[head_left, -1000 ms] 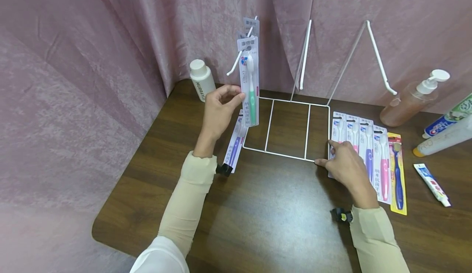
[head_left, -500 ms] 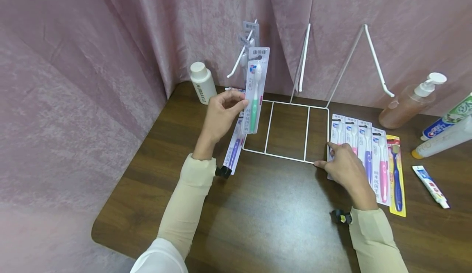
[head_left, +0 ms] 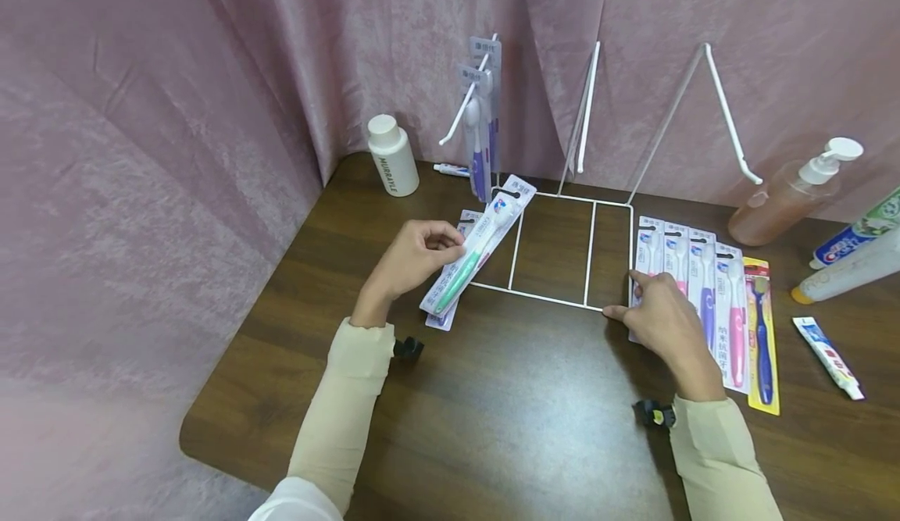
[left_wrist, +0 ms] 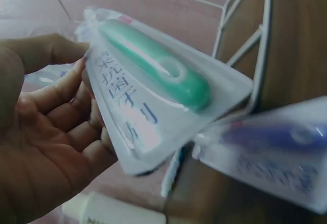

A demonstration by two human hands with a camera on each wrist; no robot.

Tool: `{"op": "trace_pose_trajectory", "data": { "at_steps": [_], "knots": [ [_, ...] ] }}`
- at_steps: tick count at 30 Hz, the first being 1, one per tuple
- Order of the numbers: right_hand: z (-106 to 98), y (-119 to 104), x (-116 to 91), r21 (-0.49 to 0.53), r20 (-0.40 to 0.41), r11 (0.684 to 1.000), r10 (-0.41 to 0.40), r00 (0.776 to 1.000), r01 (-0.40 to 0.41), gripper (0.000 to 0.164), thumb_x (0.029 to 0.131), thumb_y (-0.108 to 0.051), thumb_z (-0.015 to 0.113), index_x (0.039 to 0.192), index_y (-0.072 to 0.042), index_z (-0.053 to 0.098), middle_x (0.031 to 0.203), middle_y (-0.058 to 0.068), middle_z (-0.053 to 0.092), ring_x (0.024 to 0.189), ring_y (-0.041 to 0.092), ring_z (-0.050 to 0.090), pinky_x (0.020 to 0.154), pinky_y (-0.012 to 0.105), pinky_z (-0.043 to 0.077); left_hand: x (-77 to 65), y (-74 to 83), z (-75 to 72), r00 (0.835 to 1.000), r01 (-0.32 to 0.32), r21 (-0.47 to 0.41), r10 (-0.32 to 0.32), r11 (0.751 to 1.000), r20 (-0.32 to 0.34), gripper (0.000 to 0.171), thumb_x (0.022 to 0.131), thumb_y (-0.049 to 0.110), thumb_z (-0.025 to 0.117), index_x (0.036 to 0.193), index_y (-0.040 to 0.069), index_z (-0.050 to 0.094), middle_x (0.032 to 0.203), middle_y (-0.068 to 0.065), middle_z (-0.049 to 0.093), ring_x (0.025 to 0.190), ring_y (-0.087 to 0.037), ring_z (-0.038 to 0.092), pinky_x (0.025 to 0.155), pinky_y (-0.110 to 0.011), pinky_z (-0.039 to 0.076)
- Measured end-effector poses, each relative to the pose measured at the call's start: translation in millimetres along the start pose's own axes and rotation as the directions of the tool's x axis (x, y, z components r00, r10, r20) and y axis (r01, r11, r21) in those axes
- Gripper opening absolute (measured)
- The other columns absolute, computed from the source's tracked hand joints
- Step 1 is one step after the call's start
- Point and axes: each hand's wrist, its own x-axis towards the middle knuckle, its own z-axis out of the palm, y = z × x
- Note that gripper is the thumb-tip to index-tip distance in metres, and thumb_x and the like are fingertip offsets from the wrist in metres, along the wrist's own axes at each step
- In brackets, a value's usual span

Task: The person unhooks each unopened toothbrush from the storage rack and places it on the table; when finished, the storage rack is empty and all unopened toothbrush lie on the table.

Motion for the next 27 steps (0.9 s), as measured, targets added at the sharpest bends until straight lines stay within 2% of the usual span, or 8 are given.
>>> {"op": "trace_pose_trajectory", "data": {
  "at_steps": [7,12,21,27],
  "knots": [
    [0,1,-1,0.002,0.01,1.0,0.006,1.0,-0.006,0.091,0.099,-0.033,0.088,0.165,0.015,0.046,0.136,0.039,0.059,0.107,0.044,0.056,0.076,0.048,0.051,-6.9,-21.8,-7.2,0.991,0.107,0.068,-0.112,0.992,0.075,0.014,0.102,0.005,0.075,0.11,-0.005,0.082,0.102,-0.012,0.078,0.093,-0.015,0.068,0.085,-0.023,0.056],
    [0,0,-1,0.0,0.013,1.0,0.008,1.0,-0.008,0.091,0.1,-0.034,0.087,0.165,0.014,0.046,0.136,0.04,0.059,0.107,0.044,0.056,0.075,0.047,0.05,-8.2,-32.4,-14.1,0.982,0.155,0.108,-0.165,0.982,0.093,0.017,0.102,0.007,0.074,0.111,-0.005,0.082,0.1,-0.011,0.079,0.093,-0.015,0.068,0.085,-0.026,0.056],
    [0,0,0,-0.006,0.018,1.0,0.009,1.0,-0.009,0.092,0.099,-0.034,0.087,0.165,0.015,0.046,0.136,0.042,0.059,0.106,0.046,0.059,0.081,0.058,0.054,-8.8,-44.8,-25.5,0.963,0.258,0.125,-0.265,0.958,0.046,0.023,0.105,0.01,0.074,0.12,-0.007,0.081,0.109,-0.019,0.083,0.093,-0.017,0.072,0.084,-0.029,0.058],
    [-1,0,1,-0.007,0.016,1.0,0.008,1.0,-0.008,0.092,0.099,-0.035,0.087,0.165,0.015,0.046,0.136,0.042,0.059,0.106,0.046,0.059,0.079,0.057,0.054,-5.4,-51.6,-30.9,0.952,0.304,0.094,-0.304,0.948,-0.015,0.024,0.106,0.011,0.073,0.118,-0.007,0.082,0.103,-0.014,0.081,0.089,-0.019,0.069,0.079,-0.03,0.057]
  ]
}}
